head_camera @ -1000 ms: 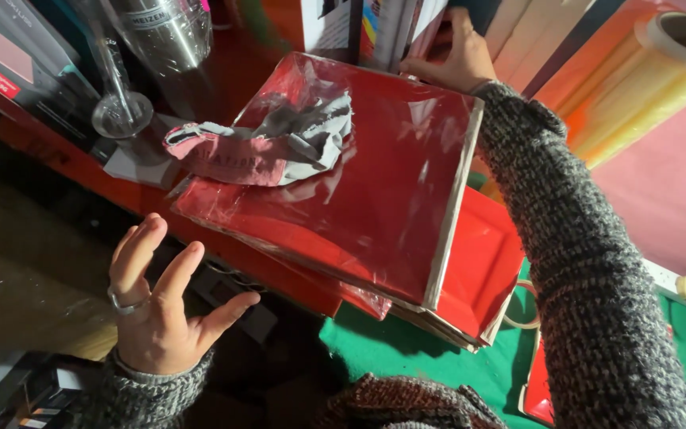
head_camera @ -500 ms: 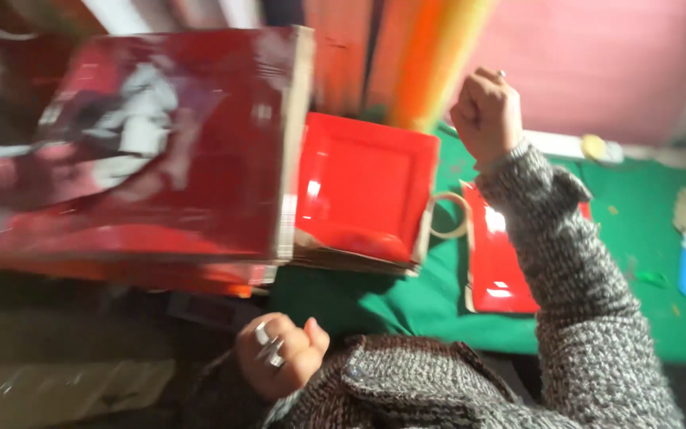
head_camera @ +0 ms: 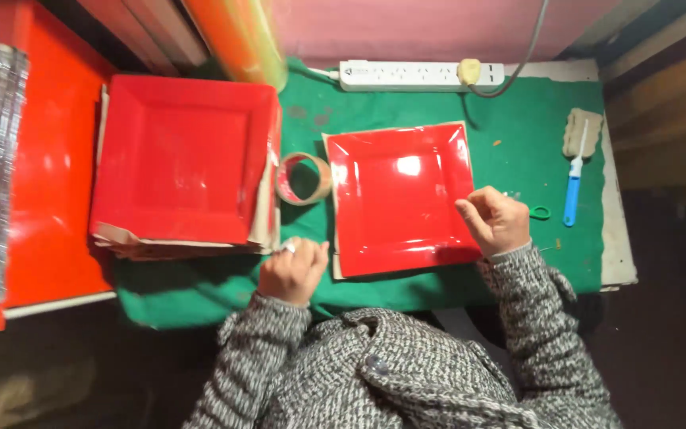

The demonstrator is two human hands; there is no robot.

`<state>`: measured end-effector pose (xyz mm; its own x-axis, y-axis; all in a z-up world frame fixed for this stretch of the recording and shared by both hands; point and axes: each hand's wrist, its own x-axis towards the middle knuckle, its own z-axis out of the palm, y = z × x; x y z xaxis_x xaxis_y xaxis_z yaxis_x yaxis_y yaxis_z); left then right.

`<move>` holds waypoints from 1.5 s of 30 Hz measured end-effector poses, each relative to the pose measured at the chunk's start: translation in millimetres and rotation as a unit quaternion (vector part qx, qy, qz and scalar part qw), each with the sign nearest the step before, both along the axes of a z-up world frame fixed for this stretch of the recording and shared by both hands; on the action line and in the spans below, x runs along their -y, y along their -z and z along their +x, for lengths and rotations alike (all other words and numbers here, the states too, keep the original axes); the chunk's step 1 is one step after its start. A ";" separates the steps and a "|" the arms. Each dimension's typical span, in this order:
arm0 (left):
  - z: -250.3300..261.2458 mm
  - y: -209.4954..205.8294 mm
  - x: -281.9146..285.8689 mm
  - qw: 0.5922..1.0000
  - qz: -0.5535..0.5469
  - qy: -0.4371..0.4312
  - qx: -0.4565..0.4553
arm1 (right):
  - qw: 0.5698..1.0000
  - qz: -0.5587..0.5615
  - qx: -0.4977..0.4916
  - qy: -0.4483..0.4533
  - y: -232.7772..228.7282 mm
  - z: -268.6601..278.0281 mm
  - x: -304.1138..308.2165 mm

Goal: Apply adhesive tape to the edges of red square ceramic plates for protection or packaging.

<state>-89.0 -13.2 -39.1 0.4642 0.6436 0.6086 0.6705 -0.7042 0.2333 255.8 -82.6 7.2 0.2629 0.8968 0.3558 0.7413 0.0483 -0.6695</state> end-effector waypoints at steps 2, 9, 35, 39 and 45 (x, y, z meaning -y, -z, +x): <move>22.0 -8.4 -2.5 0.999 -0.045 -0.016 0.005 | 1.000 -0.006 0.016 0.005 8.9 16.2 8.9; 63.6 -13.4 -35.8 0.975 -0.151 -0.154 -0.054 | 0.998 -0.031 0.037 0.029 30.5 56.1 9.2; 134.1 41.5 -214.4 0.972 -0.072 -0.163 -0.151 | 0.986 -0.148 0.028 0.078 96.7 74.9 11.0; 117.5 13.7 -131.5 0.970 -0.174 -0.156 -0.072 | 0.984 -0.162 -0.008 0.073 99.2 76.3 12.4; 63.3 36.9 -32.3 0.886 -0.436 -0.158 0.009 | 0.966 -0.195 -0.168 0.021 128.3 97.2 13.5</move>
